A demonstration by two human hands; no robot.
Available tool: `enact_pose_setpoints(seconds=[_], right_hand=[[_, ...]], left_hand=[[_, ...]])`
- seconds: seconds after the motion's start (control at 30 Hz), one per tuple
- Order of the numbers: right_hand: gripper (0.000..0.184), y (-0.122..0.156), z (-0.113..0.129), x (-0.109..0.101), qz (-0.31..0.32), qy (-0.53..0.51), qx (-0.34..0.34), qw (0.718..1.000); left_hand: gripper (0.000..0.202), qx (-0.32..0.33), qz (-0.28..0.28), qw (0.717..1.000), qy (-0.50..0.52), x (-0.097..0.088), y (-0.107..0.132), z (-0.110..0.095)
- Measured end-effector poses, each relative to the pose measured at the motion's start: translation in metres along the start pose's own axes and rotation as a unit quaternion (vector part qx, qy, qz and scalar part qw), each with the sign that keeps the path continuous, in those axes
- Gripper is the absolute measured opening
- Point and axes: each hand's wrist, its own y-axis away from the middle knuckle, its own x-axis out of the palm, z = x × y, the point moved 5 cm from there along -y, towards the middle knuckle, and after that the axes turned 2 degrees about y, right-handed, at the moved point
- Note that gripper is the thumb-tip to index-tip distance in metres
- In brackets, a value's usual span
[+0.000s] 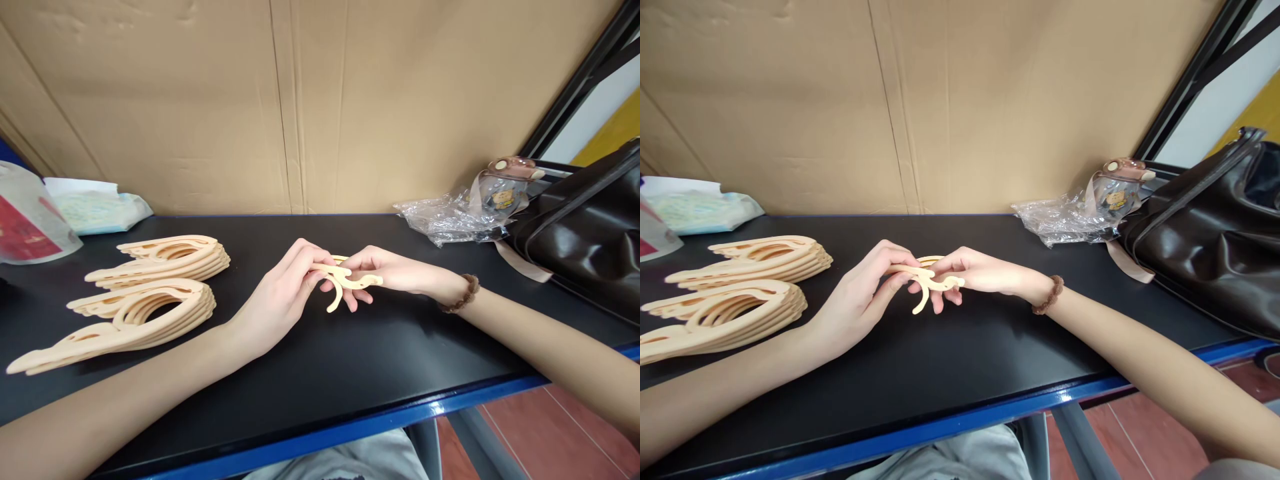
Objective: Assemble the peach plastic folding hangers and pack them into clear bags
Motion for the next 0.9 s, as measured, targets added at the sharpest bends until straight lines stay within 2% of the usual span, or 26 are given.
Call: enact_pose_setpoints(seconds=[0.13,0.27,0.4,0.5,0.6,0.73,0.9], right_hand=[[0.019,0.000,-0.002,-0.002,-0.023,-0.092,0.011,0.995],[0.021,0.002,0.003,-0.005,-0.043,-0.125,-0.005,0.991],[0.018,0.003,0.006,-0.003,-0.047,-0.102,-0.008,0.994],[0.034,0.003,0.003,-0.003,-0.072,-0.056,0.006,0.996],[0.038,0.002,0.002,-0.003,-0.084,-0.029,-0.007,0.996],[0.047,0.000,0.001,-0.002,-0.076,-0.048,-0.026,0.996],[0.028,0.002,-0.002,-0.014,-0.175,-0.013,-0.003,0.985]], left_hand=[[0.011,-0.033,-0.009,0.999,0.008,-0.005,-0.001,0.000],[0.009,-0.063,-0.029,0.997,0.040,-0.008,-0.002,0.005],[0.008,-0.127,-0.043,0.985,0.113,-0.007,-0.001,0.014],[0.012,-0.184,-0.046,0.967,0.170,-0.006,-0.001,0.019],[0.016,-0.240,-0.034,0.945,0.218,-0.002,-0.001,0.023],[0.019,-0.263,-0.034,0.928,0.263,0.003,-0.001,0.028],[0.016,-0.280,-0.057,0.912,0.294,0.003,-0.001,0.033]])
